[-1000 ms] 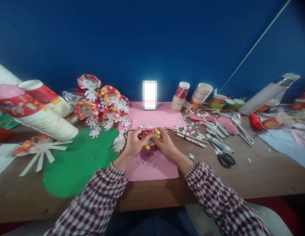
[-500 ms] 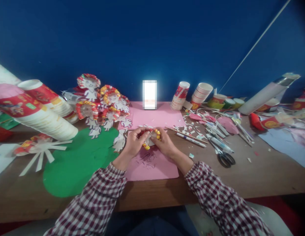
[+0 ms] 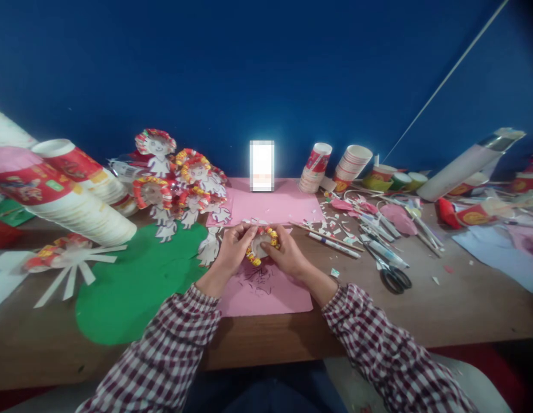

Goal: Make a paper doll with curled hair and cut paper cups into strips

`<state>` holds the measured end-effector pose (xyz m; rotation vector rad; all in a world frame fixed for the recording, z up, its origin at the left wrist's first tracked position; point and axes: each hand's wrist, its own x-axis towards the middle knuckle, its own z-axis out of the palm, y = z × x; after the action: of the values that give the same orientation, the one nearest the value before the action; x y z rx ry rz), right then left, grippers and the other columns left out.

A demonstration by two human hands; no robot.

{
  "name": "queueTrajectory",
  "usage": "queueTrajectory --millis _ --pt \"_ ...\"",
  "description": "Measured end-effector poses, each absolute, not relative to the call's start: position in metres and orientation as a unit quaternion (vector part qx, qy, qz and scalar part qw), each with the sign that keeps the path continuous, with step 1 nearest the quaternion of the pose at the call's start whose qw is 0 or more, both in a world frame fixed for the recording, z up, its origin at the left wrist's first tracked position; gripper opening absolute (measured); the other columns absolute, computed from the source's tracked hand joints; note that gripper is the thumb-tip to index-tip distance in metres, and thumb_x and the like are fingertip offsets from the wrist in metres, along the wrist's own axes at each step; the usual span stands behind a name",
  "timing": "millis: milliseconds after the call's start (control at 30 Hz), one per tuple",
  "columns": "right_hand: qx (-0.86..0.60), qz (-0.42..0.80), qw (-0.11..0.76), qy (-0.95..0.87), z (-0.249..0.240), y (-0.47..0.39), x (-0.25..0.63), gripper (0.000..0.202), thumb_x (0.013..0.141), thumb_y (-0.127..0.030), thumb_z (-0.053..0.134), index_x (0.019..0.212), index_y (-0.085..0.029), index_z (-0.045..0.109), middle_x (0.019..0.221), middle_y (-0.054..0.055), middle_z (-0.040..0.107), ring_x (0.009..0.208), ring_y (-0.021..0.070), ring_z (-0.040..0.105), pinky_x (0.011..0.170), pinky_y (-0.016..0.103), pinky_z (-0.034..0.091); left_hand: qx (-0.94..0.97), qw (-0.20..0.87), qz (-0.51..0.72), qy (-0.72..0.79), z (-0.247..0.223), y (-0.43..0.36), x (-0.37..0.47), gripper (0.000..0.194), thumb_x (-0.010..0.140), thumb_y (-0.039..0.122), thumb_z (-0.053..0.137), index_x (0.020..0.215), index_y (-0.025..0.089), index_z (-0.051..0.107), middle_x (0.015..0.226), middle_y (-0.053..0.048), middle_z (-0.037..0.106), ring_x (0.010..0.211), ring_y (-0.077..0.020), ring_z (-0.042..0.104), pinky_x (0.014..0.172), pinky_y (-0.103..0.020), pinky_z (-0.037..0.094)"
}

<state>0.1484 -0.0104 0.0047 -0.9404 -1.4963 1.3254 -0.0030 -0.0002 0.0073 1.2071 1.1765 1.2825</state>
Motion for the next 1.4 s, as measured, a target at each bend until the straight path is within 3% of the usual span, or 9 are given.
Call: queueTrajectory --millis 233,367,500,600,967,1167,1400 --pt "-0.389 0.512 0.454 -0.617 0.0024 -0.0083 0.1486 0.029 0.077 -0.027 0.059 0.103 -0.019 0.048 0.088 0.001 0.058 0.078 0.0149 0.055 0.069 0.027 0.048 0.498 0.487 0.524 0.490 0.0073 -0.0001 -0.0018 0.032 0.073 0.047 0.065 0.078 0.016 0.067 0.073 -0.002 0.066 0.066 -0.0128 0.060 0.059 -0.023 0.048" --pt "-0.402 0.523 0.453 -0.599 0.0010 -0.0067 0.1489 0.032 0.076 -0.026 0.060 0.106 -0.019 0.047 0.087 0.001 0.058 0.076 0.0146 0.056 0.067 0.026 0.048 0.500 0.510 0.504 0.487 0.0123 -0.0027 -0.0004 0.035 0.072 0.045 0.066 0.089 0.015 0.065 0.076 -0.003 0.066 0.066 -0.0128 0.061 0.059 -0.023 0.049" --pt "-0.413 0.508 0.452 -0.606 0.0030 -0.0071 0.1495 0.030 0.077 -0.027 0.059 0.105 -0.019 0.049 0.090 0.002 0.059 0.079 0.0144 0.056 0.066 0.025 0.047 0.524 0.497 0.500 0.478 0.0106 -0.0034 -0.0003 0.041 0.068 0.036 0.072 0.101 0.016 0.061 0.092 -0.006 0.069 0.083 -0.0166 0.065 0.073 -0.028 0.053" --pt "-0.415 0.505 0.451 -0.608 0.0029 -0.0073 0.1495 0.033 0.077 -0.027 0.060 0.107 -0.019 0.048 0.093 0.002 0.060 0.081 0.0145 0.056 0.068 0.026 0.048 0.537 0.479 0.508 0.474 0.0081 -0.0025 -0.0002 0.040 0.067 0.033 0.072 0.102 0.015 0.061 0.099 -0.008 0.069 0.091 -0.0190 0.065 0.081 -0.032 0.053" --pt "-0.409 0.514 0.420 -0.626 0.0072 -0.0117 0.1485 0.044 0.078 -0.021 0.056 0.120 -0.022 0.042 0.090 0.002 0.061 0.075 0.0149 0.058 0.061 0.026 0.051 0.548 0.449 0.511 0.486 0.0113 -0.0031 -0.0001 0.036 0.073 0.035 0.068 0.102 0.014 0.065 0.099 -0.010 0.070 0.091 -0.0208 0.065 0.082 -0.033 0.051" --pt "-0.406 0.522 0.424 -0.618 0.0061 -0.0108 0.1478 0.040 0.078 -0.018 0.055 0.117 -0.023 0.044 0.094 0.003 0.061 0.083 0.0165 0.060 0.066 0.027 0.052 0.570 0.424 0.505 0.490 0.0110 -0.0032 -0.0012 0.032 0.073 0.032 0.067 0.099 0.015 0.068 0.101 -0.009 0.070 0.097 -0.0224 0.064 0.088 -0.034 0.049" --pt "-0.373 0.573 0.432 -0.588 0.0069 -0.0145 0.1473 0.038 0.082 -0.025 0.055 0.117 -0.026 0.041 0.097 0.002 0.060 0.072 0.0136 0.059 0.057 0.025 0.053 0.560 0.439 0.512 0.481 0.0045 -0.0006 -0.0017 0.032 0.076 0.034 0.064 0.102 0.014 0.067 0.103 -0.010 0.069 0.098 -0.0221 0.063 0.088 -0.035 0.049"
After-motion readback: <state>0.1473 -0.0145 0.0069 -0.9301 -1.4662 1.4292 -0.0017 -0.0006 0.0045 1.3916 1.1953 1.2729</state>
